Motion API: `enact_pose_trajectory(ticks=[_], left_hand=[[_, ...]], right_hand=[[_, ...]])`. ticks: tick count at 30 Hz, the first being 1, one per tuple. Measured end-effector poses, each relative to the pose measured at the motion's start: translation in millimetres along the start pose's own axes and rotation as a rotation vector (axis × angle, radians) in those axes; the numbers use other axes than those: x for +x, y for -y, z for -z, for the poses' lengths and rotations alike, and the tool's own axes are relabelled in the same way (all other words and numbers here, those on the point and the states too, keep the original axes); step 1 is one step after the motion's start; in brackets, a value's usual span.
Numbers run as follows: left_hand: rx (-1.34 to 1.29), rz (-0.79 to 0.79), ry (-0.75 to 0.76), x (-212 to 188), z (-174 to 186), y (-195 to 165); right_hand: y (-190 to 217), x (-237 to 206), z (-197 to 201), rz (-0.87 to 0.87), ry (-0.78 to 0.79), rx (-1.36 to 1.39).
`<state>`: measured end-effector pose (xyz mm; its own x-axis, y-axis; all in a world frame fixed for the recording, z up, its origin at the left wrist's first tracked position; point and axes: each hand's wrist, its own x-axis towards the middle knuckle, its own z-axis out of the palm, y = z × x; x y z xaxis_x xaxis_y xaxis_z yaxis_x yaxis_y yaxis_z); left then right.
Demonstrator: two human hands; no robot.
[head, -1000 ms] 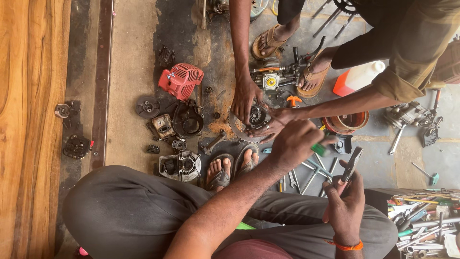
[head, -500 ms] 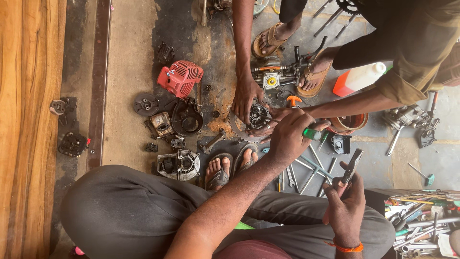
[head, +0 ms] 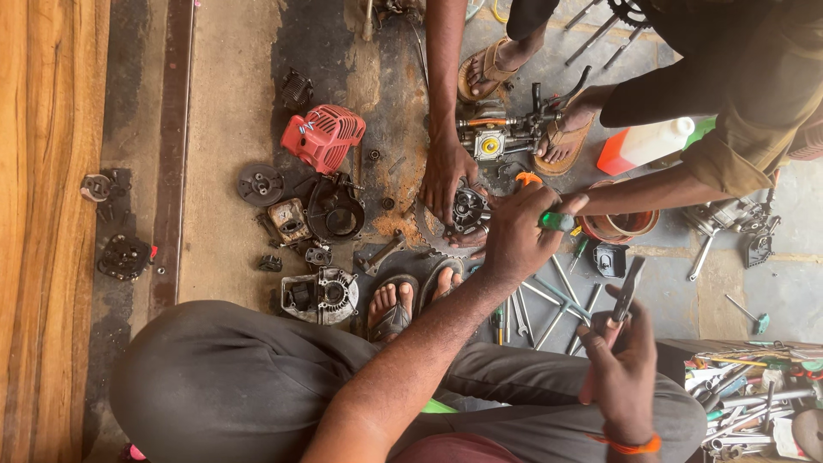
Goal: The person sits on the floor and uses a screwdriver to work on a circular engine component, likely a stator or flywheel housing. Another person assists by holding the part steady. The task involves disassembly or adjustment of internal engine parts.
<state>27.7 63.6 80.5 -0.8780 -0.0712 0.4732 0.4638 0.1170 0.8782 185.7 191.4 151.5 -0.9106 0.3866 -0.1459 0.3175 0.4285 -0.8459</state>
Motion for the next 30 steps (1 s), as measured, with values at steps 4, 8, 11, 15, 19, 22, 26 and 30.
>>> enact_pose_trajectory(ticks=[4,8,11,15,19,22,26,30], left_hand=[[-0.051,0.052,-0.038,6.7,-0.4,3.8],[-0.061,0.020,-0.082,9.0,-1.7,9.5],[-0.020,0.070,-0.067,6.3,-5.7,16.4],[-0.158,-0.134,-0.207,-4.7,-3.5,28.3],[0.080,0.081,-0.019,-15.3,1.2,19.7],[0.066,-0.042,0.028,-8.7,-4.5,-7.7],[-0.044,0.038,-0.010,-0.2,-7.7,-47.5],[-0.220,0.149,0.000,-8.7,-18.5,-70.4]], right_hand=[[22.2,9.4,32.8,0.065,0.137,0.138],[18.8,17.1,75.8,0.391,-0.056,-0.235],[7.2,37.6,57.6,0.940,-0.083,-0.683],[44.0,45.8,14.8,0.596,0.206,-0.875],[108.2,16.6,5.2,0.451,-0.051,-0.161],[120.0,2.2,28.5,0.315,-0.119,0.015],[67.3,29.5,22.5,0.203,0.024,0.244],[5.5,37.3,-12.2,-0.025,-0.047,0.525]])
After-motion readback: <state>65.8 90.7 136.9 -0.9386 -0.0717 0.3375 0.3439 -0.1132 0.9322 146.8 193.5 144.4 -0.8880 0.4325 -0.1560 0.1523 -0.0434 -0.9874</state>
